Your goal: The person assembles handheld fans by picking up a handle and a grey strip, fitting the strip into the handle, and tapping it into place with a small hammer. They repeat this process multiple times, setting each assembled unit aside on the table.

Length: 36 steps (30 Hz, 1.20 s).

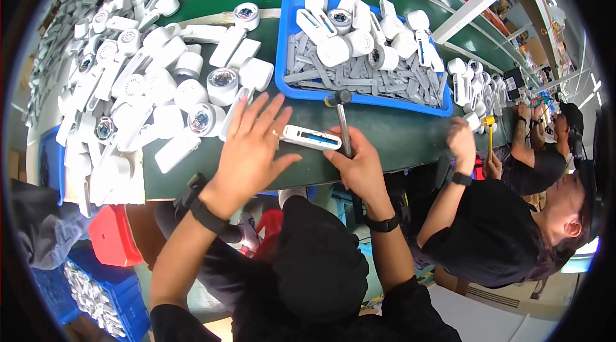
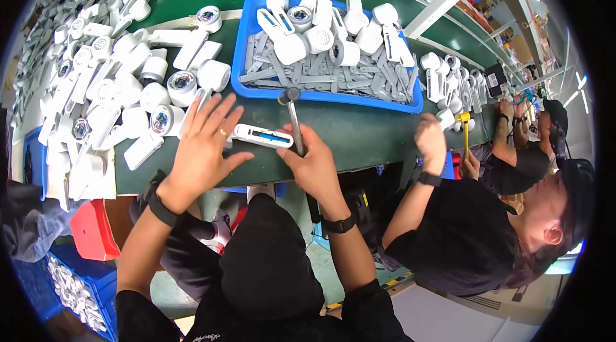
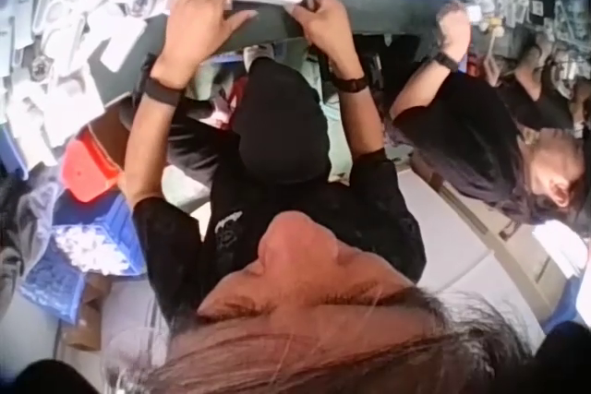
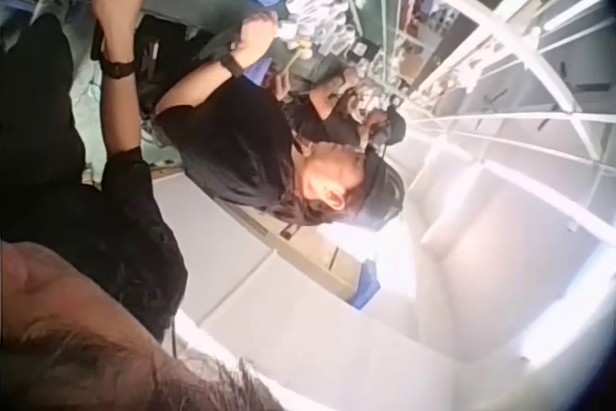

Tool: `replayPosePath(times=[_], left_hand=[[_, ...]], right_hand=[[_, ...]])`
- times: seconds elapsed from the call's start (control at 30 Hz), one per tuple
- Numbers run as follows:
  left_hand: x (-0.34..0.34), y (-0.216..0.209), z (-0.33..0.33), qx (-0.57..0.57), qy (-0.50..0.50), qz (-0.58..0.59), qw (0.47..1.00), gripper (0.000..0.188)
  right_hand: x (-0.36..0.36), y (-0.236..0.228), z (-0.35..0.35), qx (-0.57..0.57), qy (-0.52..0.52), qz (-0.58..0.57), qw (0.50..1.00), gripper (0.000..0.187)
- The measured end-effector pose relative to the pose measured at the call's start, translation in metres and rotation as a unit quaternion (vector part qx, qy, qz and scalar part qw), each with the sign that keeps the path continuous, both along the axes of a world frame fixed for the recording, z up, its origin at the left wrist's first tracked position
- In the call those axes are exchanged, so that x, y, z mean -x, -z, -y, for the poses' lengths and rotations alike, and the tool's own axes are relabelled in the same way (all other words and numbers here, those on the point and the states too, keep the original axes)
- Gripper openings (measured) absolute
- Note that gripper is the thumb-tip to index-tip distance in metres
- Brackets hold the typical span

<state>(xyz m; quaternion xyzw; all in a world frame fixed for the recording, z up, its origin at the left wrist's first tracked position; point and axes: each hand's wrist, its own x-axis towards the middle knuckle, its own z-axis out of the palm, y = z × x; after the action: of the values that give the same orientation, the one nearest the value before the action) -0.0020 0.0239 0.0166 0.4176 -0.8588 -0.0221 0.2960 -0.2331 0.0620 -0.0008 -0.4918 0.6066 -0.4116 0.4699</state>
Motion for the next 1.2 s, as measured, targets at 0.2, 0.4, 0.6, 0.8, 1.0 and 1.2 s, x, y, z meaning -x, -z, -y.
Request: replayPosePath(times=[0.2, 0.4, 0.6, 0.8, 1.0, 1.2], left_hand=[[-0.008, 0.002, 0.006, -0.064, 0.003, -0.012, 0.998, 0.059], [-0.002, -0.045, 0.029, -0.045, 0.053, -0.074, 0.995, 0.042], [0.029, -0.021, 0.026, -0.105, 0.143, -0.078, 0.981, 0.044], [0.027, -0.012, 0.022, -0.094, 0.110, -0.081, 0.986, 0.034], [0.026, -0.001, 0.026, -0.077, 0.132, -0.101, 0.983, 0.024], [0.026, -0.005, 0.024, -0.076, 0.118, -0.090, 0.986, 0.020]], right_hand=[[0.015, -0.017, 0.006, -0.023, -0.023, 0.045, 0.998, 0.039], [0.048, 0.000, 0.012, 0.058, 0.014, 0.145, 0.988, 0.022], [0.040, 0.003, 0.009, 0.038, 0.015, 0.126, 0.991, 0.017], [0.014, 0.014, -0.001, 0.151, -0.055, 0.053, 0.986, 0.020], [0.002, 0.010, 0.001, 0.166, -0.048, -0.059, 0.983, 0.018], [-0.001, 0.006, -0.001, 0.180, -0.012, -0.058, 0.982, 0.015]])
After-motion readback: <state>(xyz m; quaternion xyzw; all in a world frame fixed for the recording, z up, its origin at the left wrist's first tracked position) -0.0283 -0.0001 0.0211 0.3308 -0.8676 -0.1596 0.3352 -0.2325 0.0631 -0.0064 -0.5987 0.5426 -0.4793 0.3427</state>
